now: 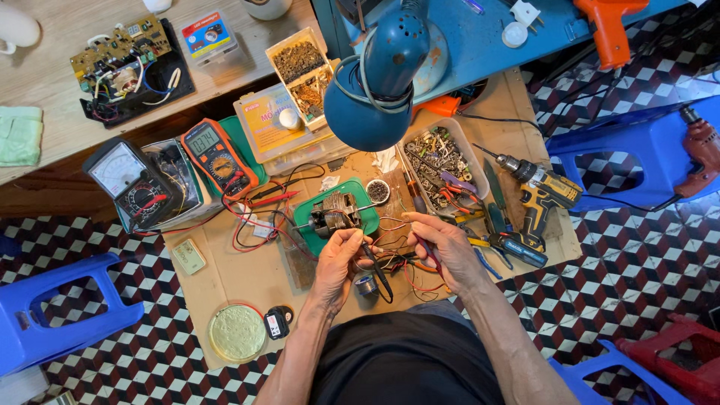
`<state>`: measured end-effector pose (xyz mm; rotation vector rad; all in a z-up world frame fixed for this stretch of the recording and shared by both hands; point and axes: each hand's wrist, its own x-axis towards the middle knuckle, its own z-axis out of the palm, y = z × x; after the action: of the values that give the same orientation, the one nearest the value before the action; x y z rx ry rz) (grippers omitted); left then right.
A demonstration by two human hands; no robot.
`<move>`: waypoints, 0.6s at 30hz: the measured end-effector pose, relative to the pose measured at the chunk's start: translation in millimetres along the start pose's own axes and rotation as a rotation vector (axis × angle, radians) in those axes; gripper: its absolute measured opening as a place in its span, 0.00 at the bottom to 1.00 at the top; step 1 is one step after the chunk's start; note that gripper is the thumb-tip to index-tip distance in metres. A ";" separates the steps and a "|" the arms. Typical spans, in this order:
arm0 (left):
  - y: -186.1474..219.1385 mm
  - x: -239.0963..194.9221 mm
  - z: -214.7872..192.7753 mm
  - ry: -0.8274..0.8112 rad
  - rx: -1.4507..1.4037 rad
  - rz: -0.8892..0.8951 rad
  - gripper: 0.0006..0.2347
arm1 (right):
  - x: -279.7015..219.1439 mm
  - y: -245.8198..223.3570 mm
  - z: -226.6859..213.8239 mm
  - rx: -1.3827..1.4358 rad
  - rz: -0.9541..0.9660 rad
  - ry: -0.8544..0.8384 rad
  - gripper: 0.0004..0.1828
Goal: The person uses a power drill to rotate a motor rotor, then strips and twists wires with pliers. They connect multimeter probes to the wires to test electrical continuity and resistance.
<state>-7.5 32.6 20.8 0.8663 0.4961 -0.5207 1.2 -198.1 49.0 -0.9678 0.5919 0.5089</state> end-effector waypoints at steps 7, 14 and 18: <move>0.2 0.1 -5.8 -0.016 -0.001 0.008 0.10 | 9.6 3.9 -41.9 0.010 -0.026 0.139 0.20; 0.1 -3.4 -6.8 0.008 0.003 0.015 0.10 | 63.2 57.0 -77.0 -0.239 0.108 0.283 0.13; -0.3 -6.6 -9.4 0.005 -0.010 0.034 0.09 | 78.9 81.7 -80.1 -0.302 0.169 0.343 0.11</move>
<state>-14.5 41.5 19.4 0.8658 0.4871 -0.4844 -12.0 -218.2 -87.9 -1.3127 0.9289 0.5979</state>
